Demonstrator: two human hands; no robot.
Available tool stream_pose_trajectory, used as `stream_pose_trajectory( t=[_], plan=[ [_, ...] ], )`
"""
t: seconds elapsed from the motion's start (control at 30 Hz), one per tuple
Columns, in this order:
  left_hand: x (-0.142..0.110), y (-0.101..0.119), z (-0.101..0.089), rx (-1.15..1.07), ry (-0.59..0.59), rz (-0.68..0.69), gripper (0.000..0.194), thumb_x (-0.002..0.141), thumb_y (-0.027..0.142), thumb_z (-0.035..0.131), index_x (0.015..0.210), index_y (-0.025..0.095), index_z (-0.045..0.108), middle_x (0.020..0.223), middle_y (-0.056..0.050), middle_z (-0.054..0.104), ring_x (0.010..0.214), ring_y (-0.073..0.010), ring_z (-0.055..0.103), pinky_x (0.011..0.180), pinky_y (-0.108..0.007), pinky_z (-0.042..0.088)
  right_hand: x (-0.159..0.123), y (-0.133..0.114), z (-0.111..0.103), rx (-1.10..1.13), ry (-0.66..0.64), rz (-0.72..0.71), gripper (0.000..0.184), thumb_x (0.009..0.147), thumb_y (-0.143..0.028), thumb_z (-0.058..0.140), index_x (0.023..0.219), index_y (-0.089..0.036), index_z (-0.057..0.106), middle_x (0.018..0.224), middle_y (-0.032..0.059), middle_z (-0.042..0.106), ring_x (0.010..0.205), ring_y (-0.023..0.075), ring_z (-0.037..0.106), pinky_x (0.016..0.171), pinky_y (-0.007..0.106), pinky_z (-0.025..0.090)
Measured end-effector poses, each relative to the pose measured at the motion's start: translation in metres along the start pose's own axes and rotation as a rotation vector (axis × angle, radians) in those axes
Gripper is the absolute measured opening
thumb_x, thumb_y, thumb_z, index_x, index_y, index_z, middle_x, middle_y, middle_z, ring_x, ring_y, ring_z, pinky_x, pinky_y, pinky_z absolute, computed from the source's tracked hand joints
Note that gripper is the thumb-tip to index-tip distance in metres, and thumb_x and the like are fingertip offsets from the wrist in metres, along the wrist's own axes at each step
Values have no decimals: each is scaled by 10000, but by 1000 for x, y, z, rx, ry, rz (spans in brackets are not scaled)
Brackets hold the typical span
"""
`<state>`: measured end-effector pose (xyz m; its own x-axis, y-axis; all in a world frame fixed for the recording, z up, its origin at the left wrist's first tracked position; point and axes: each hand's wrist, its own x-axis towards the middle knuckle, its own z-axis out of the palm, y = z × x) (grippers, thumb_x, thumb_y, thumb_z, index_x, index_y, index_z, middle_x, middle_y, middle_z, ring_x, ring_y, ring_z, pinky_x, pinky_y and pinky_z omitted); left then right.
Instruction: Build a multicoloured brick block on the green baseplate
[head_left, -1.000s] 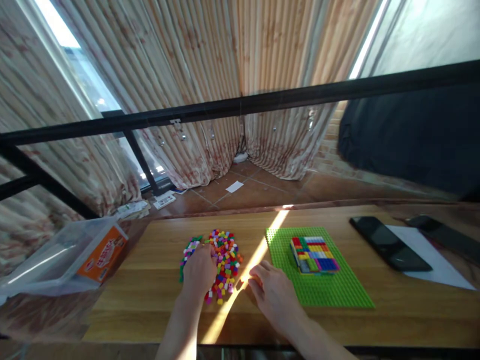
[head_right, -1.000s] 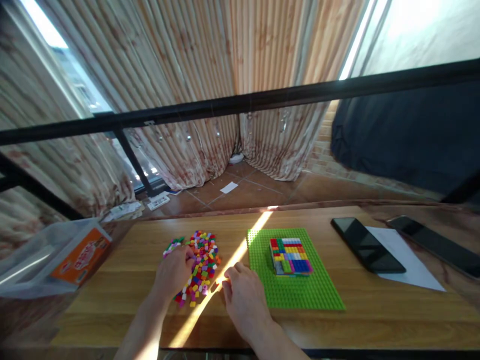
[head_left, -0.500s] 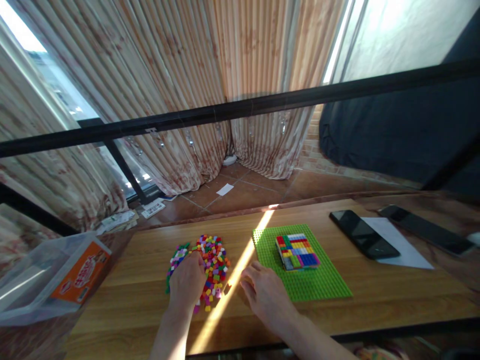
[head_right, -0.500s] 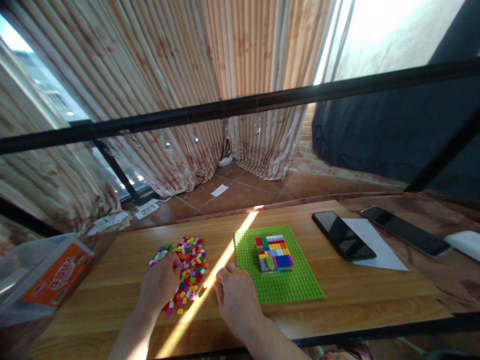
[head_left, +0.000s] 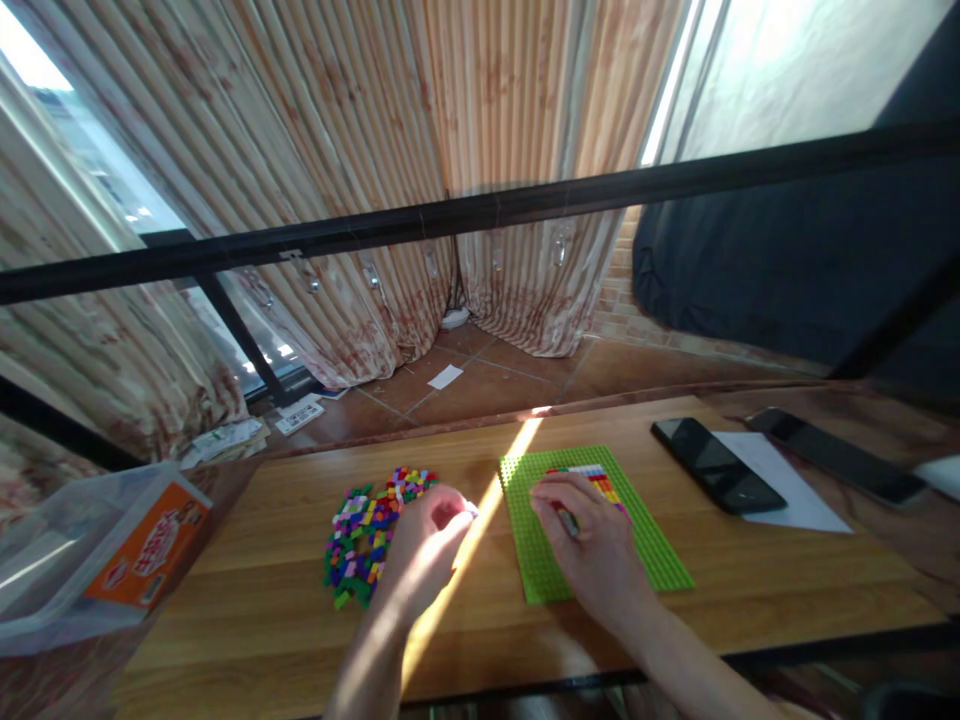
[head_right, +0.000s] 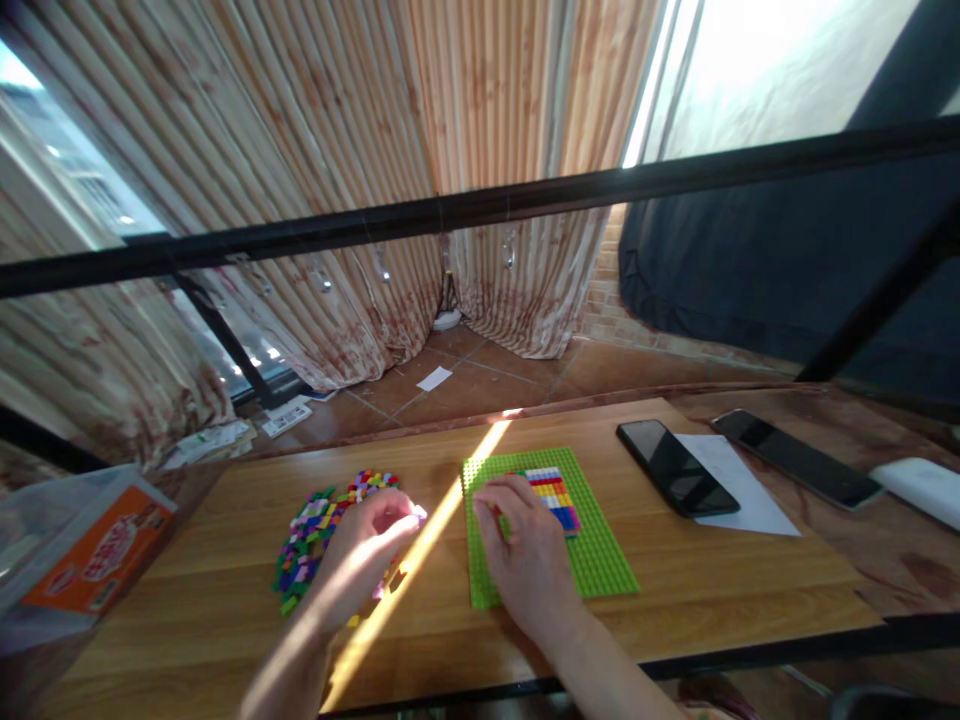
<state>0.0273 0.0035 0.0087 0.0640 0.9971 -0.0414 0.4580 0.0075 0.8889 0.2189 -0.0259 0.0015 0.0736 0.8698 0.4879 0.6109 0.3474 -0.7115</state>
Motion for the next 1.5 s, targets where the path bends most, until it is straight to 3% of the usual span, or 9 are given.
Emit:
stream_pose_trajectory(
  t=[0.13, 0.2, 0.4, 0.83, 1.07, 1.3, 1.5],
  plan=[
    [1, 19, 42, -130, -109, 103, 71, 736, 232, 589, 717, 173, 623, 681, 14, 621, 630, -110, 559, 568, -201, 428, 7, 23, -24, 38, 181, 149, 200, 859, -331, 519, 823, -207, 671, 941, 65, 652, 849, 187, 617, 743, 330, 501],
    [4, 21, 61, -185, -143, 79, 73, 728, 214, 593, 748, 166, 644, 691, 4, 630, 637, -114, 563, 581, -210, 433, 8, 38, -32, 58, 238, 227, 217, 828, -363, 551, 810, -191, 682, 908, 69, 658, 828, 192, 620, 709, 327, 501],
    [11, 20, 96, -191, -150, 19, 76, 700, 173, 608, 755, 156, 658, 707, -17, 655, 639, -126, 571, 594, -233, 436, 8, 67, -43, 219, 255, 457, 292, 745, -440, 627, 820, -166, 690, 835, 74, 682, 711, 196, 639, 627, 325, 509],
    [20, 15, 111, -167, -81, -54, 127, 666, 144, 645, 792, 153, 628, 771, -55, 683, 725, -173, 628, 654, -280, 470, 8, 75, -42, 302, 172, 512, 332, 726, -467, 637, 825, -157, 700, 787, 76, 697, 638, 184, 636, 564, 306, 505],
    [19, 18, 112, -138, -79, -73, 147, 671, 167, 668, 811, 139, 631, 750, -64, 675, 699, -181, 627, 642, -290, 469, 6, 79, -39, 132, 95, 463, 330, 769, -461, 568, 839, -169, 704, 779, 73, 706, 641, 189, 634, 563, 301, 484],
    [17, 20, 115, -120, -62, -57, 89, 699, 157, 642, 785, 133, 635, 733, -67, 675, 684, -177, 624, 641, -286, 465, 1, 76, -31, -265, -19, 372, 411, 745, -422, 569, 1059, -169, 646, 1023, 125, 638, 933, 270, 605, 815, 416, 470],
    [16, 19, 115, -80, -67, -47, 85, 717, 169, 629, 791, 132, 646, 746, -75, 682, 701, -182, 628, 648, -287, 467, -4, 77, -20, -297, -67, 367, 525, 720, -385, 588, 1203, -184, 535, 1129, 125, 596, 1067, 289, 560, 905, 431, 438]
  ],
)
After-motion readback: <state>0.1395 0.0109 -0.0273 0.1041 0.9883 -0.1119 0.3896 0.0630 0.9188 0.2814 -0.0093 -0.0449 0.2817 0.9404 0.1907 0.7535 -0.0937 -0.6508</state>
